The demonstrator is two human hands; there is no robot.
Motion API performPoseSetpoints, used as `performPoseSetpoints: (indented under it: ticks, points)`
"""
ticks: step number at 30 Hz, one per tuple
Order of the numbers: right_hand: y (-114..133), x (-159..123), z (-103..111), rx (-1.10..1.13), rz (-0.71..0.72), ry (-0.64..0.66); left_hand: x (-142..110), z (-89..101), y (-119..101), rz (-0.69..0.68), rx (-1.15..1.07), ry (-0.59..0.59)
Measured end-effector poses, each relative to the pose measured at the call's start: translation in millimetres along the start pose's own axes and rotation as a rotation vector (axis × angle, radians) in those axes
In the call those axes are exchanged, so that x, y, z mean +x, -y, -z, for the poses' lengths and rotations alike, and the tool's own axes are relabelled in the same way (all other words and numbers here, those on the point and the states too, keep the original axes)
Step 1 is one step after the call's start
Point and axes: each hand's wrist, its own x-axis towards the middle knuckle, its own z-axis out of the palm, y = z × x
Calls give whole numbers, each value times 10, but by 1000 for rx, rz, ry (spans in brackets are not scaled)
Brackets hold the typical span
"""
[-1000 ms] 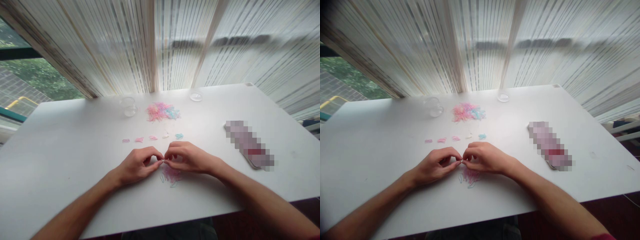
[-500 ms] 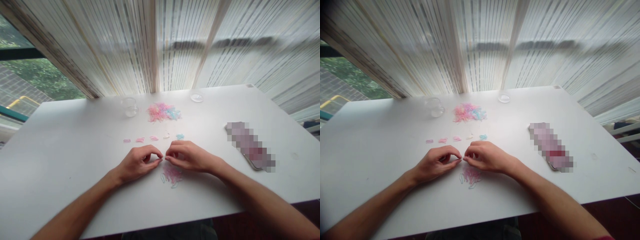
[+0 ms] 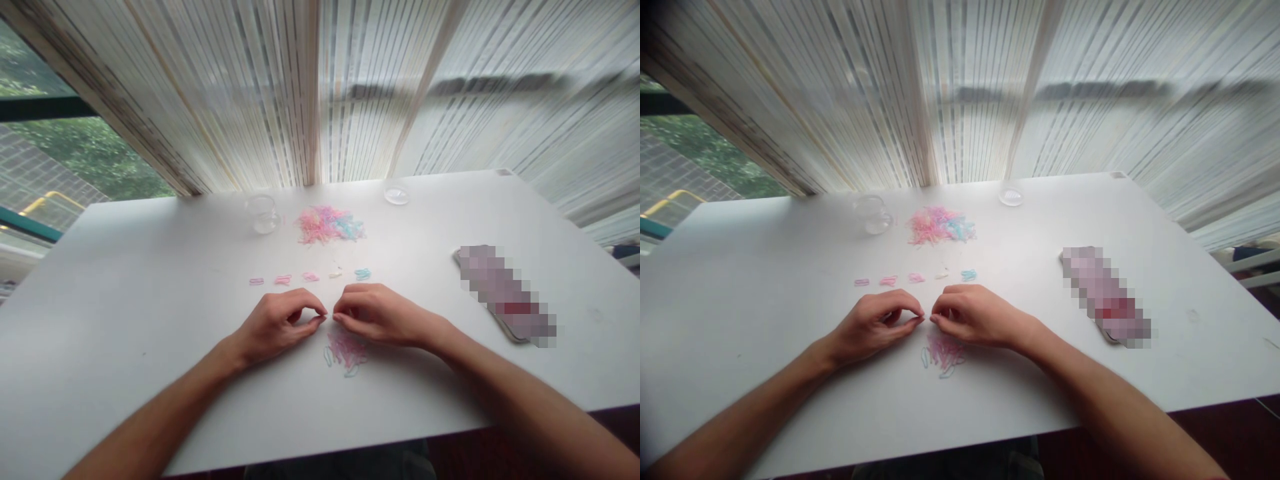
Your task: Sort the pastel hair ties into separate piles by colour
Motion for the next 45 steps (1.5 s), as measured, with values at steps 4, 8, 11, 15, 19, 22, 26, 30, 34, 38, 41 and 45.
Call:
performPoseSetpoints:
  ticks: [4,8,11,15,19,22,26,30,34,38,41,45]
  points:
    - [14,1,10,17,-15,-8,-2,2,-5,-17,40,7]
    - [36,7,3,3,-41,1,16,7,-31,-78,91,10]
    - [43,10,-12,4,-34,33,31,11,-47,-119,110,-4]
    - [62,15,-23,35,-29,39,45,15,-64,-154,130,-29]
    - [79,18,-39,53,-21,39,60,17,-93,-184,151,-49]
    - [68,16,-51,47,-8,43,66,19,-106,-199,164,-58]
    - [34,8,-45,21,-4,19,65,23,-98,-192,160,-56]
    - [-2,1,-16,8,-8,-13,68,27,-97,-190,142,-61]
    - [-24,7,-10,18,-17,-34,63,24,-92,-169,134,-76]
    - [-23,11,2,16,-22,-43,45,18,-67,-154,124,-81]
    - [-36,-10,110,-7,-29,-72,39,20,-57,-130,137,-81]
    - [-129,-77,373,-116,-132,-178,36,28,-52,-124,147,-61]
